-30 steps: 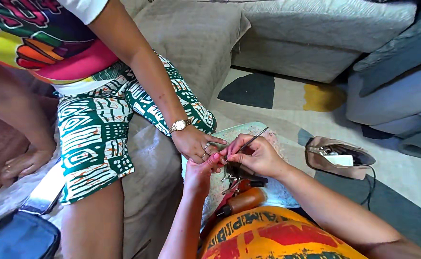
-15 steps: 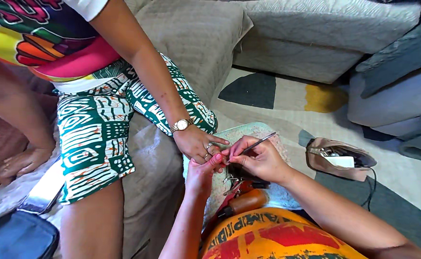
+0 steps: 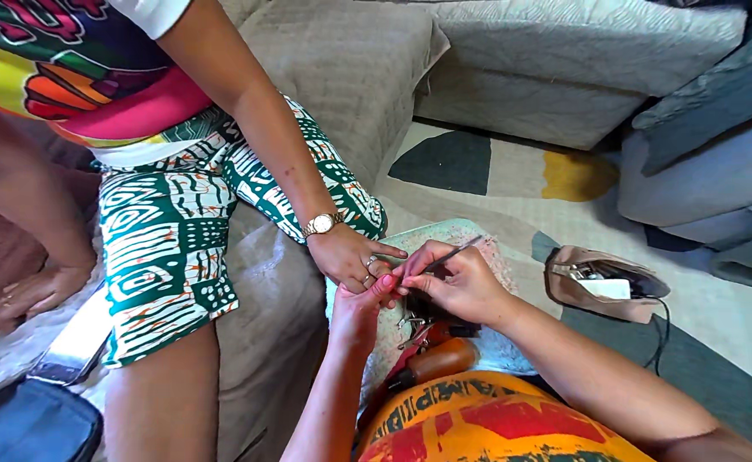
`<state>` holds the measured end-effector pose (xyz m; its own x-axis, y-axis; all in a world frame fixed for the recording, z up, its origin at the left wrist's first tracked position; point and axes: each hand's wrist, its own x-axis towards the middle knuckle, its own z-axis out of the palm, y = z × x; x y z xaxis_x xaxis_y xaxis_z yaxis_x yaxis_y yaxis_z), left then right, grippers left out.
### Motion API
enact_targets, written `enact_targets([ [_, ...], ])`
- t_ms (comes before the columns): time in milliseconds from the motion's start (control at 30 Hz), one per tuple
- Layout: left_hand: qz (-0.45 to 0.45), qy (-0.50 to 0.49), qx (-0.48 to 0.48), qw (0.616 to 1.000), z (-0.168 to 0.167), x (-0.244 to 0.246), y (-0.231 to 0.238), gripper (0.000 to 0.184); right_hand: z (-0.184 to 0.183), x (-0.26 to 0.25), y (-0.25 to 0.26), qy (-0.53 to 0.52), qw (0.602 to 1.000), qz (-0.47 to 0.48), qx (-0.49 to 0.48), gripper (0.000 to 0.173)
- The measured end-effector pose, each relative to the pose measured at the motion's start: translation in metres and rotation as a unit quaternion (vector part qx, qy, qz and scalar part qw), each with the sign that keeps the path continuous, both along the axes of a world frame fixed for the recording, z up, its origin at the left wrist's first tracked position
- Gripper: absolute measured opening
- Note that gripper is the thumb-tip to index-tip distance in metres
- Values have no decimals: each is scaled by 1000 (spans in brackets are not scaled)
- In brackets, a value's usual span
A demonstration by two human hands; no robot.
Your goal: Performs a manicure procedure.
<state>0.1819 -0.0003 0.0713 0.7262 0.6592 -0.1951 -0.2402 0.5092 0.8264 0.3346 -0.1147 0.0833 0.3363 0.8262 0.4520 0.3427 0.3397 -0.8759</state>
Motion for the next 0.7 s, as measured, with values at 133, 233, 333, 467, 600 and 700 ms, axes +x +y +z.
enact_targets([
  [133,-10,5,-8,1000,1,-2,0,22,-2,-4,-7,34,999,4,10,7],
  [233,-25,-16,-19,999,0,-2,1,26,-4,-5,-2,85,996,-12,13,7],
  [333,-27,-31,-29,999,2,-2,1,31,-2,-5,-6,131,991,-1,25,10],
  [467,-37,-43,-41,998,6,2,-1,30,-1,-6,-8,151,988,-13,38,12],
  [600,-42,-57,-30,997,7,6,0,27,-4,-3,-8,184,981,-13,51,13],
  [700,-43,-61,-38,997,5,6,0,29,-5,-7,-12,196,979,-4,57,13],
])
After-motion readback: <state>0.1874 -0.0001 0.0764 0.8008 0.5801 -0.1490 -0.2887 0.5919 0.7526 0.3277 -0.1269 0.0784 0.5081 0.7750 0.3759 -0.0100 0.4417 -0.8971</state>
